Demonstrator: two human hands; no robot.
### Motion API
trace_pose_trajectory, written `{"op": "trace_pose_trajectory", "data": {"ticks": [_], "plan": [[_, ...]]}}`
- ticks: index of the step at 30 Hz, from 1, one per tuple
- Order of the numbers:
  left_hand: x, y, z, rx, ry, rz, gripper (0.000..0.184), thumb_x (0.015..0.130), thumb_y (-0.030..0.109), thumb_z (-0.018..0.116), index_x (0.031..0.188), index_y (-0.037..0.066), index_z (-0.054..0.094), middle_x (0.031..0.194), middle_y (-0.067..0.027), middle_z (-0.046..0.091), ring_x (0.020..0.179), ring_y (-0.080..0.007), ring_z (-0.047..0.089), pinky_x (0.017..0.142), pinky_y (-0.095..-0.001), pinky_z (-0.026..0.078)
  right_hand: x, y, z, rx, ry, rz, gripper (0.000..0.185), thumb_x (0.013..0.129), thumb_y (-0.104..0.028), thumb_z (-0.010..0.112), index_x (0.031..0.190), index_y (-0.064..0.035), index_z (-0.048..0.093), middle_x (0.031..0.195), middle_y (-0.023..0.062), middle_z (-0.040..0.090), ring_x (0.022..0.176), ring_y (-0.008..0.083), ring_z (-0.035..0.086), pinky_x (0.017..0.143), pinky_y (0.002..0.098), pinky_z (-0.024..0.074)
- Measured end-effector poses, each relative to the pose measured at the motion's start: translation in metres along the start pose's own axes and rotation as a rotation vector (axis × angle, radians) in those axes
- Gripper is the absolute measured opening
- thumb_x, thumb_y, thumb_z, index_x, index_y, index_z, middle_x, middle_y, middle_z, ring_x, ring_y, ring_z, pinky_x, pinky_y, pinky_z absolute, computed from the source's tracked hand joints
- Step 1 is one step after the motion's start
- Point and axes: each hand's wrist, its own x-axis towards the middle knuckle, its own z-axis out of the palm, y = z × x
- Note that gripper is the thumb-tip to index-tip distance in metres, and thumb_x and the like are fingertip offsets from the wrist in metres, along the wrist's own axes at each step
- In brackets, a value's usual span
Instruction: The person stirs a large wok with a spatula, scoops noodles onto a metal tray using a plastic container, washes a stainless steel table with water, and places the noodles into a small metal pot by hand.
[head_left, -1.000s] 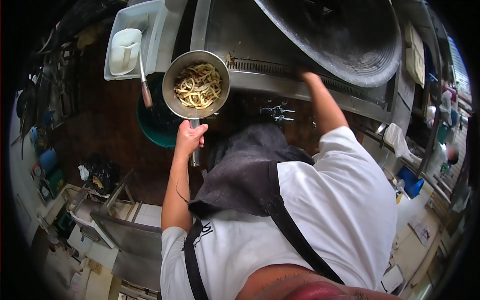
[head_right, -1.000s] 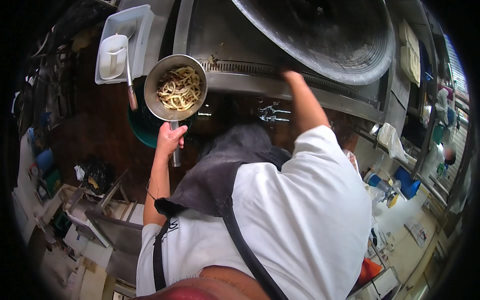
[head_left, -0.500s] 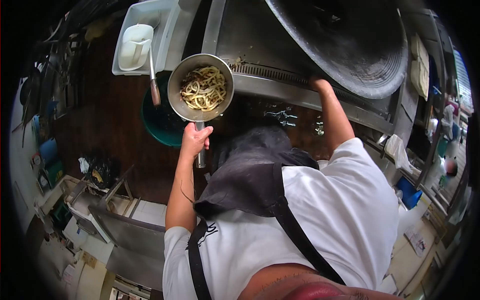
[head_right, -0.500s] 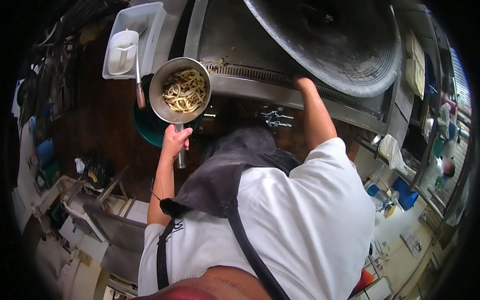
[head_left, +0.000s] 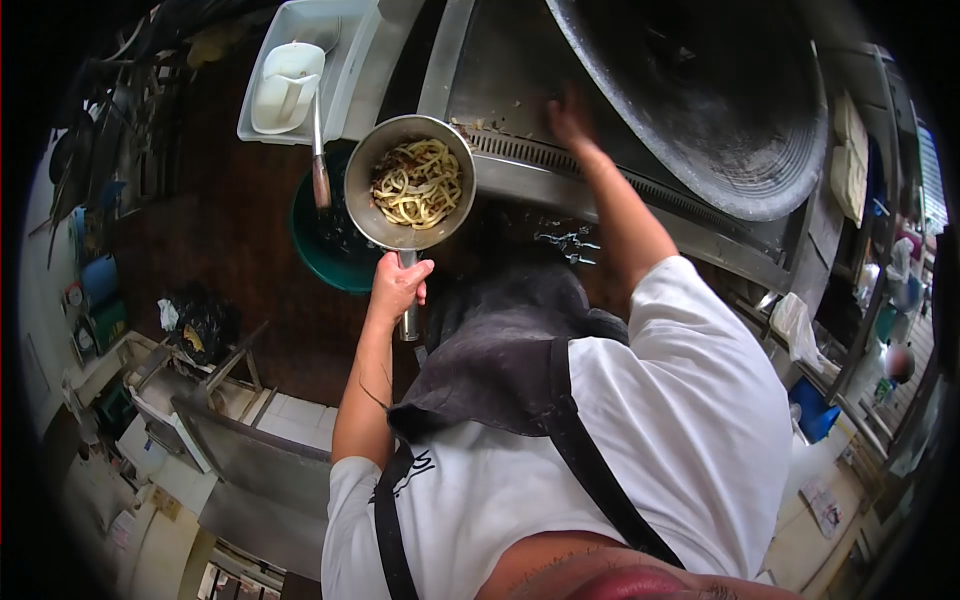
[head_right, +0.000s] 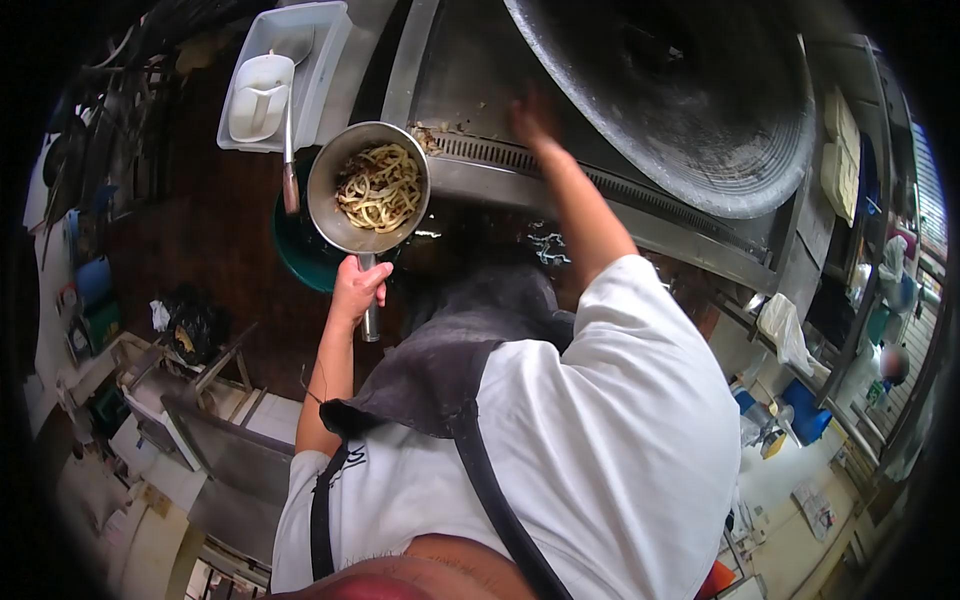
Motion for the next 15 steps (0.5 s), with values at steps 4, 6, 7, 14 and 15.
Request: {"op": "trace_pose_trajectory", "data": {"ticks": [4,6,7,14,15], "plan": [[0.002,-0.004,0.0,-0.008,0.0,0.013,0.019,0.087,0.013,0.07,0.081,0.003,0.056,0.054,-0.0012,0.053,0.04,-0.0099,0.049,0.039,-0.0259,0.043,-0.003,0.023,0.043,-0.267,-0.152,-0.316,0.068,0.097,-0.042,0.052,0.148,-0.0007,0.034,0.153,0.0257,0.034,0.143,0.04,0.029,0.119,0.0489,0.0224],[-0.005,0.0,0.0,-0.007,0.005,0.002,0.019,0.087,0.013,0.07,0.08,0.002,0.056,0.054,-0.0013,0.053,0.04,-0.01,0.049,0.04,-0.0259,0.043,-0.031,-0.039,0.073,0.169,-0.457,-0.186,0.069,0.096,-0.042,0.054,0.148,-0.0014,0.036,0.152,0.0234,0.036,0.144,0.037,0.03,0.12,0.0465,0.0211],[-0.006,0.004,0.001,-0.012,0.008,0.005,0.018,0.087,0.013,0.07,0.08,0.002,0.056,0.054,-0.0014,0.053,0.041,-0.0099,0.049,0.04,-0.0259,0.043,-0.038,-0.063,0.076,0.474,-0.587,-0.064,0.067,0.095,-0.041,0.055,0.147,-0.0018,0.039,0.152,0.0219,0.038,0.144,0.0347,0.031,0.12,0.0447,0.0202],[-0.014,0.005,0.004,-0.034,0.028,0.002,0.017,0.087,0.012,0.069,0.083,0.002,0.056,0.056,-0.0008,0.053,0.042,-0.0093,0.049,0.04,-0.0258,0.043,0.013,-0.078,0.024,0.384,-0.599,-0.083,0.052,0.092,-0.005,0.049,0.144,-0.0036,0.044,0.15,0.0191,0.043,0.132,0.0304,0.05,0.108,0.0382,0.0429],[-0.014,0.001,0.004,-0.024,0.022,-0.012,0.016,0.087,0.012,0.069,0.083,0.002,0.056,0.057,-0.0007,0.053,0.042,-0.0092,0.049,0.04,-0.0258,0.043,0.022,-0.086,0.023,0.141,-0.559,0.017,0.055,0.093,-0.009,0.049,0.147,-0.0012,0.039,0.154,0.0215,0.035,0.141,0.0344,0.038,0.115,0.0412,0.0337]]}}
